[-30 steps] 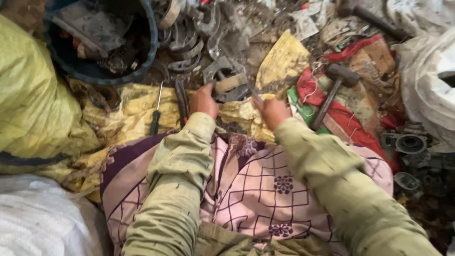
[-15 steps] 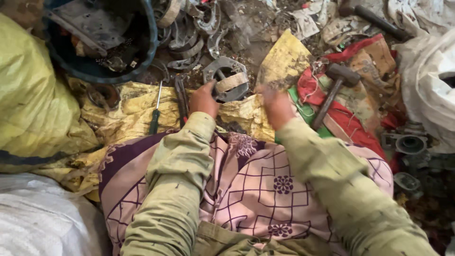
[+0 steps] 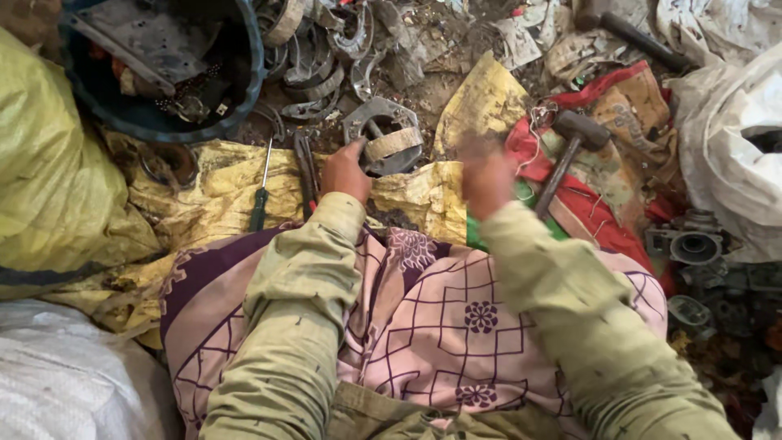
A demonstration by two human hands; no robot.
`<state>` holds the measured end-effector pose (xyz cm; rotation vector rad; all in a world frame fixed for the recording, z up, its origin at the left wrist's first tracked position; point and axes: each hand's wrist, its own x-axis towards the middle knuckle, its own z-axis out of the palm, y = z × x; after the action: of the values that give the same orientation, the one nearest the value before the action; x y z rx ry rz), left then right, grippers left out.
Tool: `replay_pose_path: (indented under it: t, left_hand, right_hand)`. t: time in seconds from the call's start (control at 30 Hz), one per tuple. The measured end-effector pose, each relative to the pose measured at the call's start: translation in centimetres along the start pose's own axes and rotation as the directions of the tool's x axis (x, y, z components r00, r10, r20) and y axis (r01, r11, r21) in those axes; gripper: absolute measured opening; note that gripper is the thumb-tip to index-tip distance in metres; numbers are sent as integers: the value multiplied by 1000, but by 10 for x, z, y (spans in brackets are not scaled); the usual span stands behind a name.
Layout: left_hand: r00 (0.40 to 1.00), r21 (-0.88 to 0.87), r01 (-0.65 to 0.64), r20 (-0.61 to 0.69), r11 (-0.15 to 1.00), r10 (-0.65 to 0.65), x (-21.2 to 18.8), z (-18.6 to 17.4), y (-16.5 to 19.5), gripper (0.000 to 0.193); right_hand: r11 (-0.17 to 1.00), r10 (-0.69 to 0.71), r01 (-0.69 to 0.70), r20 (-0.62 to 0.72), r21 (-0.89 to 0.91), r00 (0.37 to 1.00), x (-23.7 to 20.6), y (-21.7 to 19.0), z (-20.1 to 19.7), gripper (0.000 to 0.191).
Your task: The person sits on the floor and uses a hammer and a metal rod to repeatedly strike and shape a small metal component. The person adjusts the component's position and continues hammering throughout the clip.
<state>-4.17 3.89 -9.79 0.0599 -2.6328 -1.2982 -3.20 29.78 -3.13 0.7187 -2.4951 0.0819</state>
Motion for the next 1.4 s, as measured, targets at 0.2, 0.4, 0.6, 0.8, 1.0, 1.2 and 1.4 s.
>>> replay_pose_path:
  t: [0.2,0.4,0.6,0.8,1.0,1.2,1.4]
  left_hand:
    - [998,7,48,30,999,-48,-1,-6,9,51]
    - [1000,-5,23,19,1000,-23,-1,1,5,47]
    - [998,-5,60,7,998,-60,1,1,0,49]
    - [1000,20,-19,-21,1000,19,1,5,-6,46]
    - [999,28,45,23,999,-46,0,-1,4,50]
    - [995,41,76,68,996,-79,0,-14,14,52]
    - [998,31,52,34,998,-53,-1,-3,3,52]
  right_hand:
    - [648,502,-754,682,111,532,2,-11,17,70]
    - [314,595,-534,276,785,755,11,7,-50,41]
    - [762,474,-648,696,-16,540,11,-22,3,73]
    - [431,554,-826,615,364,561,21,-15,-22,65]
    - [197,586,-518,324,832,743,19,-7,-44,47]
    - [617,451,-768,724,170,522,17,-19,17,68]
    - [305,588,-737,489,604,644,21,-13,-49,54]
